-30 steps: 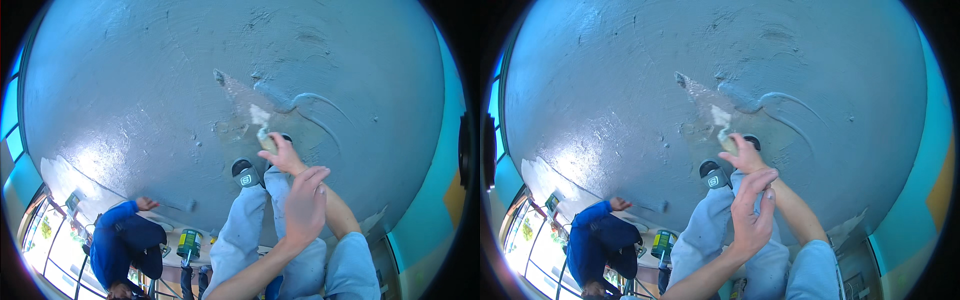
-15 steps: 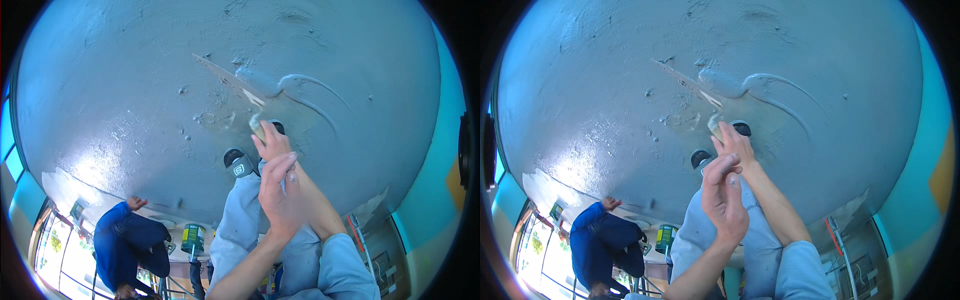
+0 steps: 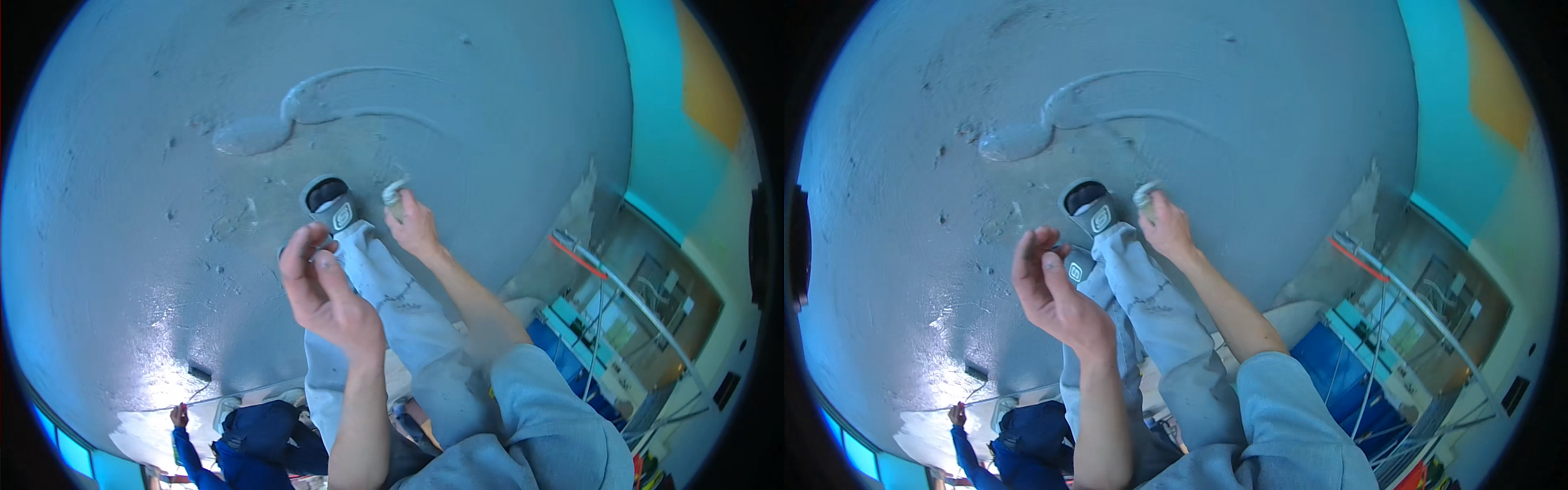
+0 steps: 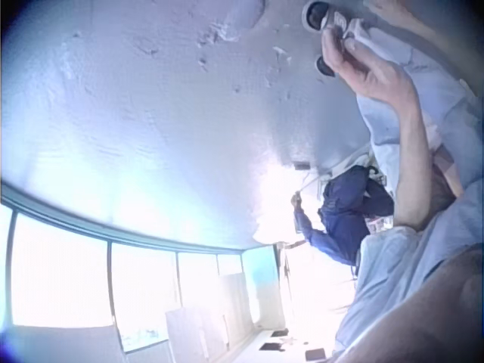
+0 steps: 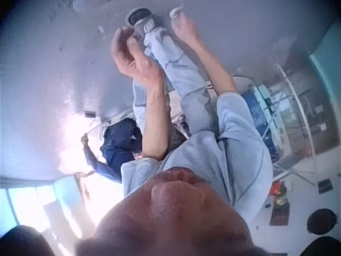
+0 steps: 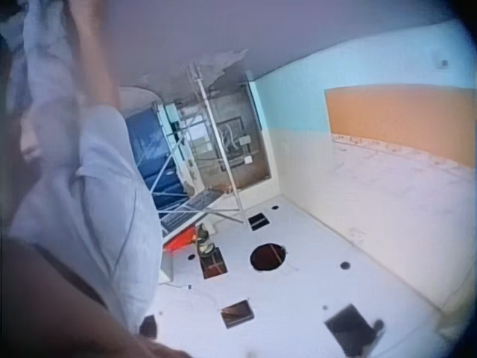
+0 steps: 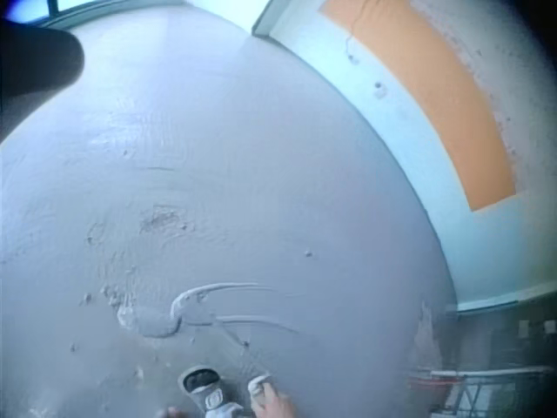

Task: The person spreads and smooths wet cement across the floor using a trowel. Then, the person places the trowel into a bucket and carries the bucket away.

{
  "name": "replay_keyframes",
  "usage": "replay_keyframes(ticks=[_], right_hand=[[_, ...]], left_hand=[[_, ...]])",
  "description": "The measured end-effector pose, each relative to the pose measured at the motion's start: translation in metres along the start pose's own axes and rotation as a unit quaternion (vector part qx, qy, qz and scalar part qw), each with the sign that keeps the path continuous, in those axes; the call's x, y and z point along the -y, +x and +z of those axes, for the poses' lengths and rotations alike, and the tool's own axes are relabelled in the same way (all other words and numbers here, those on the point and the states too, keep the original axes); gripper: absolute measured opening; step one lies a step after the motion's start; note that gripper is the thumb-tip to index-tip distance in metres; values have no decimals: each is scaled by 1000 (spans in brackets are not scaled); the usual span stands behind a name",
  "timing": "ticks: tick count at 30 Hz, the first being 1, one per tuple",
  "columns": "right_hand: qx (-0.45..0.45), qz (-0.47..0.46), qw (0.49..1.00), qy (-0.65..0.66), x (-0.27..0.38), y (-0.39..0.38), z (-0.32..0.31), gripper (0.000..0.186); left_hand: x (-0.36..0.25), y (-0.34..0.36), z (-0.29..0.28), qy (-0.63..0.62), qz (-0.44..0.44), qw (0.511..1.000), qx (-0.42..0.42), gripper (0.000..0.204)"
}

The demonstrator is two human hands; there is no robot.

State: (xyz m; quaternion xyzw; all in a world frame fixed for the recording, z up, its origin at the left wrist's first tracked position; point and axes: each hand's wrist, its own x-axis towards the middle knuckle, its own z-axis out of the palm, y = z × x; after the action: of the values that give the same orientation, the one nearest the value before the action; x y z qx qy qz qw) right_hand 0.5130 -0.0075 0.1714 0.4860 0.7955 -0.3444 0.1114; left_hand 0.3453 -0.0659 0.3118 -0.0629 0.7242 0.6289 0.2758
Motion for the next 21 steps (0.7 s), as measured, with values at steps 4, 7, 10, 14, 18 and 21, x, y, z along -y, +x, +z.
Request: replay_keyframes(ticks=[4,7,10,14,18,21], right_hand=[[-218,239,945,40,-95,-88,41,31],[-262,527,738,330,-122,-135,62,19],[-278,596,651,378,-180,-188,56,33],[-230,650,618,377,-169,-227,58,28],[-175,612,671,381,-148,-227,29,8],[-177,560,714,381,-153,-205,1,12]], left_hand=[[-9,-11,7,4,-23,1000,-4,27],[-2,-11,5,0,-7,1000,2,28],[6,-13,7,11,-3,1000,13,29],[7,1,-7,-14,-10,1000,-7,30],[16,10,-19,0,27,999,21,30],[21,15,-32,11,12,1000,9,30]])
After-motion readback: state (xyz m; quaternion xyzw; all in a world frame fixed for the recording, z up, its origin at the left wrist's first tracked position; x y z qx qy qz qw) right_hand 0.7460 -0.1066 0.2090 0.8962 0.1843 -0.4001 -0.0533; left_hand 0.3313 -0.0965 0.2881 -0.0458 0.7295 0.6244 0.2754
